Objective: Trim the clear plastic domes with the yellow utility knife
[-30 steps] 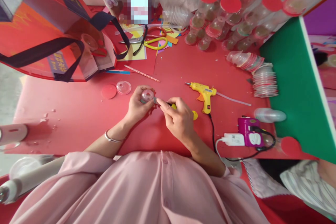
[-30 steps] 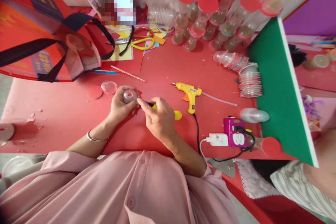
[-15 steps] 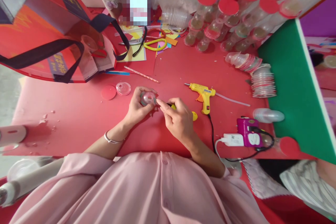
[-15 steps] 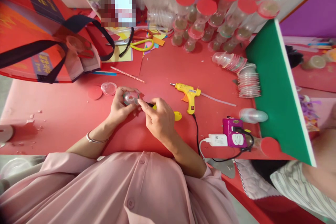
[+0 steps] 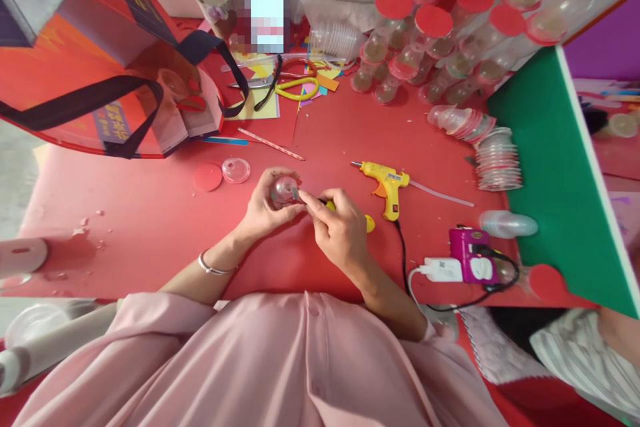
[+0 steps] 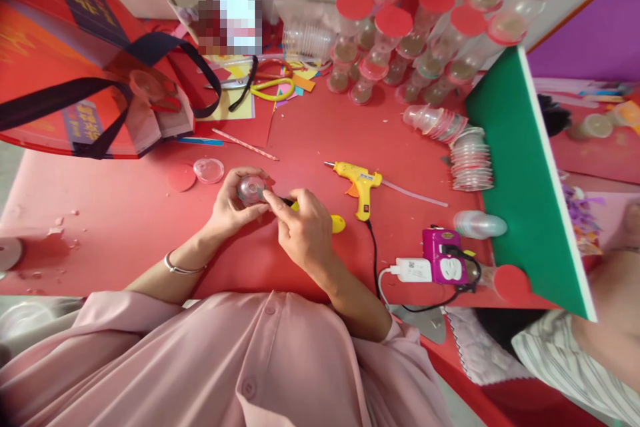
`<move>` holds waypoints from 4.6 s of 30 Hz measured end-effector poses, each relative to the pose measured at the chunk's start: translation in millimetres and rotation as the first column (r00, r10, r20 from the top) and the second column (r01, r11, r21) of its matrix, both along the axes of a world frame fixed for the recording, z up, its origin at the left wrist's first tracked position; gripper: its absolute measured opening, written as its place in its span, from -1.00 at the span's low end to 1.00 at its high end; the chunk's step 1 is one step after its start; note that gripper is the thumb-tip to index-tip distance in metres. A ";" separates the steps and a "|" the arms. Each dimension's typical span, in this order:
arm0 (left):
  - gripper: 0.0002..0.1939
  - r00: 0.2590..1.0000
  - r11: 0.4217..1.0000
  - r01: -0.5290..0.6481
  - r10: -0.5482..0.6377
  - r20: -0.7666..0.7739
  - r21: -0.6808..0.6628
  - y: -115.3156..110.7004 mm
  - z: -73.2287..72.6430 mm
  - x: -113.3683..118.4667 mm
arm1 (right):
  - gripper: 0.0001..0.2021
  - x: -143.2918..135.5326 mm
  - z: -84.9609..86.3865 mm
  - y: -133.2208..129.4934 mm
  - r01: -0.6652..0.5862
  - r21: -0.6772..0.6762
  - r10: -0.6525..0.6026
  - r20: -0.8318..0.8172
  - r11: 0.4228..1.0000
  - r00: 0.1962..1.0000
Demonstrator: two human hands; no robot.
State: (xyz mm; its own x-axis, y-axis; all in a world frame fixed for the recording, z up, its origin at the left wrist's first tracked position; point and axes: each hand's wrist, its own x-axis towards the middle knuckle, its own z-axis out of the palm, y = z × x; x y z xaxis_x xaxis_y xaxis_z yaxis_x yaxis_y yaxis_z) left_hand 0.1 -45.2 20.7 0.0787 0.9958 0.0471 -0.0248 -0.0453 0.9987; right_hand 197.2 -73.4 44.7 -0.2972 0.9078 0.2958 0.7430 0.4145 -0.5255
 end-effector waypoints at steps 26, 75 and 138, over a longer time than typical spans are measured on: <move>-0.45 0.996 0.994 -0.090 0.090 0.005 0.068 0.7 -4.9 4.5 | -0.54 0.9 -5.3 -0.3 0.004 0.099 -0.006 0.019 0.995 1.000; -0.43 0.999 0.998 -0.016 0.019 0.048 -0.052 -1.1 -5.1 -2.2 | -0.56 3.8 -1.0 -0.4 -0.010 0.072 0.009 0.009 0.997 1.000; -0.25 0.992 0.994 -0.077 0.083 0.091 -0.074 -3.5 -16.4 -0.8 | -0.60 0.5 -0.4 -3.1 -0.016 0.058 0.019 -0.059 0.998 0.998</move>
State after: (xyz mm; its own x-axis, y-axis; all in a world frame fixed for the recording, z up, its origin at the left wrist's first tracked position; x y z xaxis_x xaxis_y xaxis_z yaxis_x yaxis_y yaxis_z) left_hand -0.8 -48.7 4.2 -0.0029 0.9998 -0.0193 -0.1181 0.0188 0.9928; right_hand 197.7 -76.5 44.3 -0.2932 0.8835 0.3653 0.7035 0.4581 -0.5433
